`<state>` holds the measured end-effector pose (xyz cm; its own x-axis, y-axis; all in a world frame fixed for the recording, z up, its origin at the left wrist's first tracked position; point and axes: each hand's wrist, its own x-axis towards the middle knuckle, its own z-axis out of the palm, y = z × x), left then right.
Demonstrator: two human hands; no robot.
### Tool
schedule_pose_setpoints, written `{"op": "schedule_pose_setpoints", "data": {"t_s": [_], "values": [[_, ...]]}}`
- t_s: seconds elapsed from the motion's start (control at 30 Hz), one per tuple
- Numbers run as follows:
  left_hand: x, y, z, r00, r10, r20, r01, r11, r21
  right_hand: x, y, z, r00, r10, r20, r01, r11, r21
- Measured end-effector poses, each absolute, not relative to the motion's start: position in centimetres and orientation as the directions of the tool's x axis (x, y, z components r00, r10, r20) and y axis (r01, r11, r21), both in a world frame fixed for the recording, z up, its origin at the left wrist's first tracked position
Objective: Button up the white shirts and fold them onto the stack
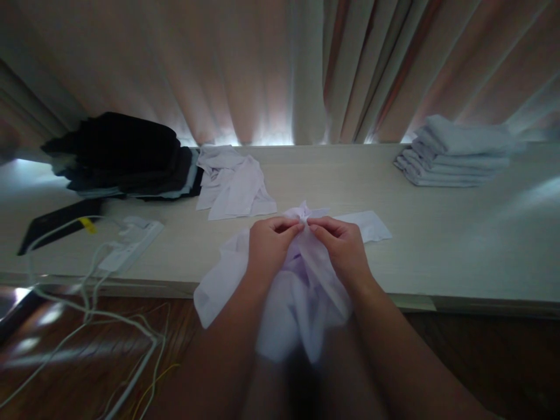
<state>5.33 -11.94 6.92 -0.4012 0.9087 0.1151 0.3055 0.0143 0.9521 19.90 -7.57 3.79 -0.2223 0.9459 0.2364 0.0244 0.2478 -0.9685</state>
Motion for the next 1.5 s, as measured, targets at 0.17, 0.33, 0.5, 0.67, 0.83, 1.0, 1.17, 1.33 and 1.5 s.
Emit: {"op": "schedule_pose_setpoints", "data": {"t_s": [0.17,0.33,0.5,0.67,0.83,1.0,1.17,1.33,1.5], "values": [[5.0,-11.9,6.6,-0.394,0.916,0.080,0.331,0.060,0.942,19.9,-7.5,3.9,-0.267,0.938,0.221,0.086,0.251,-0.964],[4.9,-11.8,6.5,-0.356,0.934,0.013,0.290,0.097,0.952,19.9,-7.3,3.6,-0.286,0.924,0.253,0.147,0.303,-0.942],[4.9,-11.7,6.2,-0.350,0.936,-0.038,0.201,0.114,0.973,19.8,-7.3,3.1,-0.267,0.930,0.251,0.129,0.293,-0.947],[4.9,-11.8,6.1,-0.348,0.935,-0.069,0.190,0.143,0.971,19.7,-7.3,2.9,-0.282,0.922,0.266,0.187,0.325,-0.927],[4.9,-11.8,6.4,-0.291,0.955,-0.055,0.238,0.128,0.963,19.4,-7.4,2.9,-0.309,0.908,0.283,0.229,0.360,-0.904],[4.9,-11.7,6.1,-0.285,0.958,-0.036,0.237,0.107,0.966,19.2,-7.5,2.9,-0.307,0.912,0.272,0.248,0.353,-0.902],[4.8,-11.5,5.4,-0.290,0.956,-0.039,0.158,0.088,0.984,19.2,-7.4,2.7,-0.298,0.918,0.262,0.221,0.333,-0.917],[4.8,-11.5,5.7,-0.290,0.957,-0.027,0.190,0.085,0.978,19.3,-7.4,2.7,-0.291,0.926,0.241,0.189,0.302,-0.934],[4.9,-11.3,5.9,-0.281,0.960,0.013,0.272,0.066,0.960,19.2,-7.5,2.8,-0.289,0.927,0.237,0.178,0.296,-0.939]]}}
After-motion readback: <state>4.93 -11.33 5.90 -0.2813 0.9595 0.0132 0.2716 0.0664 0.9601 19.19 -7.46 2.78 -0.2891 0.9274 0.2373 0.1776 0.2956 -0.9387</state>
